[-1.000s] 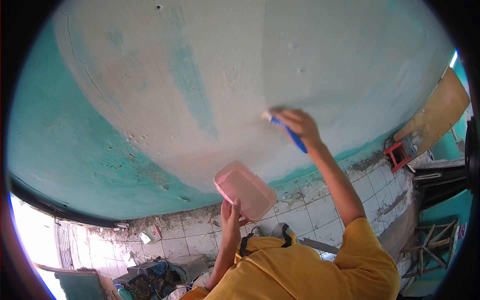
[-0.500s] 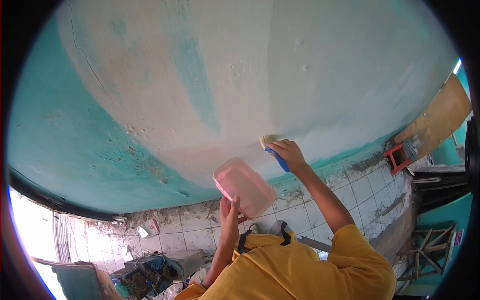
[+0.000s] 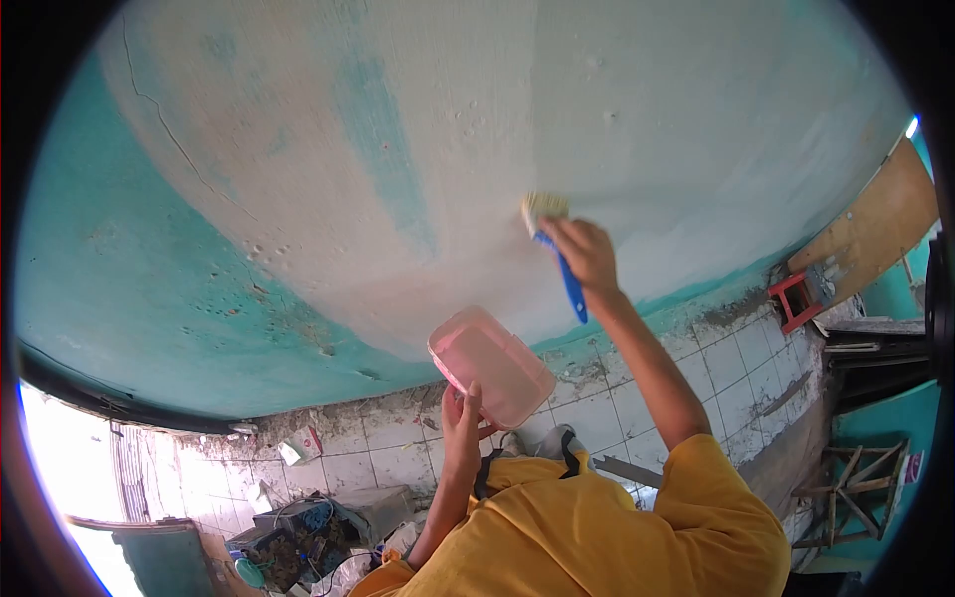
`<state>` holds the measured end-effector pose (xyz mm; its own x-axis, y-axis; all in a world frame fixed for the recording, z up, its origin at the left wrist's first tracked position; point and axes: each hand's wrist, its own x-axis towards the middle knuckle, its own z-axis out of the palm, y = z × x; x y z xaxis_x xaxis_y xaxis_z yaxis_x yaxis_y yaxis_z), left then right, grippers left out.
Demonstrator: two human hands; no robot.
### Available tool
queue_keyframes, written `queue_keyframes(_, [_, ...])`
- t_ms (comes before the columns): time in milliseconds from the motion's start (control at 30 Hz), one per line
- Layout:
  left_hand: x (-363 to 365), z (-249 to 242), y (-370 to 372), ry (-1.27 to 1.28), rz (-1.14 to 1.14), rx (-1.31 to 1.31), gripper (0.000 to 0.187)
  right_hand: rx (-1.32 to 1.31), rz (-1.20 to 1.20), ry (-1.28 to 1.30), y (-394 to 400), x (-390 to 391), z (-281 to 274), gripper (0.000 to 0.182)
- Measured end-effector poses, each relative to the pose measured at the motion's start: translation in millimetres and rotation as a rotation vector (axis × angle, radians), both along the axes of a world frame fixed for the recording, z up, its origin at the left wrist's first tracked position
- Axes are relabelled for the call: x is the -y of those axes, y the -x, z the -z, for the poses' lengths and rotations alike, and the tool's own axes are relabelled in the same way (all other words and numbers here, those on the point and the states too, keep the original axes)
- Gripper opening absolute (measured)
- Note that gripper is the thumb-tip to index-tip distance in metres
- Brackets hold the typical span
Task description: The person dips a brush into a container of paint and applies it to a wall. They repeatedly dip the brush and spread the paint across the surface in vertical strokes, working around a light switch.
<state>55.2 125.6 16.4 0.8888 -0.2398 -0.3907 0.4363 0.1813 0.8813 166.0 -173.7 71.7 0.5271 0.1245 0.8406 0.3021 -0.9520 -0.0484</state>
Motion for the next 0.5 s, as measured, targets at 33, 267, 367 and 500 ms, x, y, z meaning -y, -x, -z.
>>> queue_keyframes(33, [-0.9, -0.7, 1.6, -0.006, 0.004, -0.001, 0.072, -0.071, 0.016, -0.006, 3.6, 0.0, 39.2, 0.042])
queue_keyframes(267, [-5.8, -5.2, -1.2, -0.009, 0.032, -0.025, 0.081, -0.379, -0.072, 0.012, 11.2, 16.7, 65.7, 0.038])
queue_keyframes(367, [-4.8, -2.2, -0.3, -0.021, 0.034, 0.007, 0.075, -0.308, -0.027, 0.016, 7.9, 22.4, -29.7, 0.040])
queue_keyframes(500, [-3.1, -0.4, 0.4, -0.031, 0.035, 0.005, 0.075, 0.104, 0.018, -0.009, 4.9, 7.9, -83.3, 0.044])
